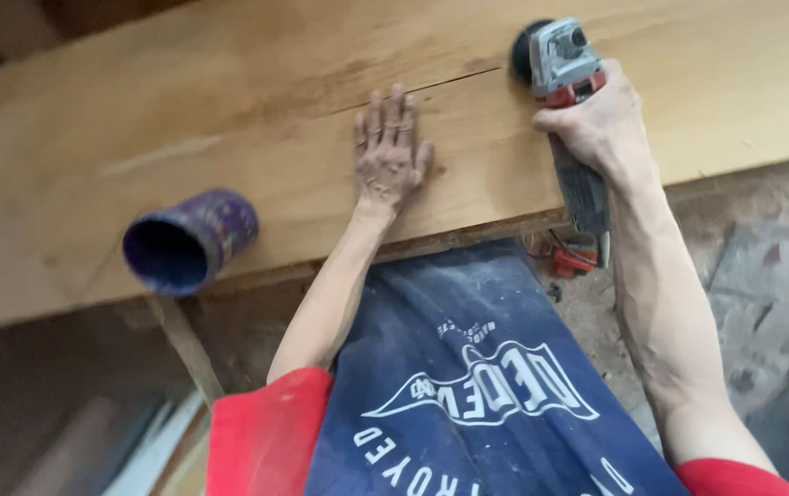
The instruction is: The person uses an orbital sander to smooth the surface of a large wooden board. They move the sander across the board in overlapping passes while occasionally repositioning a nearby cylindrical container.
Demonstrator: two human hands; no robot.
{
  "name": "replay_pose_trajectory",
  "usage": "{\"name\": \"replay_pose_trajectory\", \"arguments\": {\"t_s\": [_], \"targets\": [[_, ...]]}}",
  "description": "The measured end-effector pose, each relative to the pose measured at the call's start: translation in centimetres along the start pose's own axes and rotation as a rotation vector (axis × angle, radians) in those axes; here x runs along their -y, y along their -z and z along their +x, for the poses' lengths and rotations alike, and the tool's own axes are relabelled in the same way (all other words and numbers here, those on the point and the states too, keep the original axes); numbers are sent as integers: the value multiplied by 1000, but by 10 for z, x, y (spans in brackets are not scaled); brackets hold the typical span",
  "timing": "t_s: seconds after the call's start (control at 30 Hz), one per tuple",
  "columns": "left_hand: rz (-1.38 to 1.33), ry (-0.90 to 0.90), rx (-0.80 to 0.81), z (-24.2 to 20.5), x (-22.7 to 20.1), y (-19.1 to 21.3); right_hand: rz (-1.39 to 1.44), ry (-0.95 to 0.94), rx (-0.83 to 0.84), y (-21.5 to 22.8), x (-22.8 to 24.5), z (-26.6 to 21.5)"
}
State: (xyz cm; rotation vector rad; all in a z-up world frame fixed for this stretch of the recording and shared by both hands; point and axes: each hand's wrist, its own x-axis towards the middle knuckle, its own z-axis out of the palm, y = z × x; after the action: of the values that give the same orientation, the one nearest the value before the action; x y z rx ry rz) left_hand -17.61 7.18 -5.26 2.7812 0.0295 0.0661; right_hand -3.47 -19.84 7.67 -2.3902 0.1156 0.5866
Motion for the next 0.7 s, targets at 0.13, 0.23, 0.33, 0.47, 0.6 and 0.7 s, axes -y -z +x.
{"name": "replay_pose_trajectory", "arguments": {"t_s": [0.13, 0.23, 0.33, 0.47, 0.6, 0.7], "targets": [[32, 172, -57, -32, 19, 15, -19, 34, 123, -35, 42, -23], [42, 288, -139, -62, 37, 28, -40, 122, 171, -63, 84, -33], [16, 351, -129, -99, 53, 36, -90, 164, 219, -95, 120, -48], [-61, 345, -167, -142, 65, 51, -217, 185, 240, -136, 139, -75], [-573, 282, -330, -170, 55, 84, -229, 69, 241, -171, 127, -122], [-656, 3, -315, -169, 46, 115, -374, -34, 303, -196, 121, -164]]}}
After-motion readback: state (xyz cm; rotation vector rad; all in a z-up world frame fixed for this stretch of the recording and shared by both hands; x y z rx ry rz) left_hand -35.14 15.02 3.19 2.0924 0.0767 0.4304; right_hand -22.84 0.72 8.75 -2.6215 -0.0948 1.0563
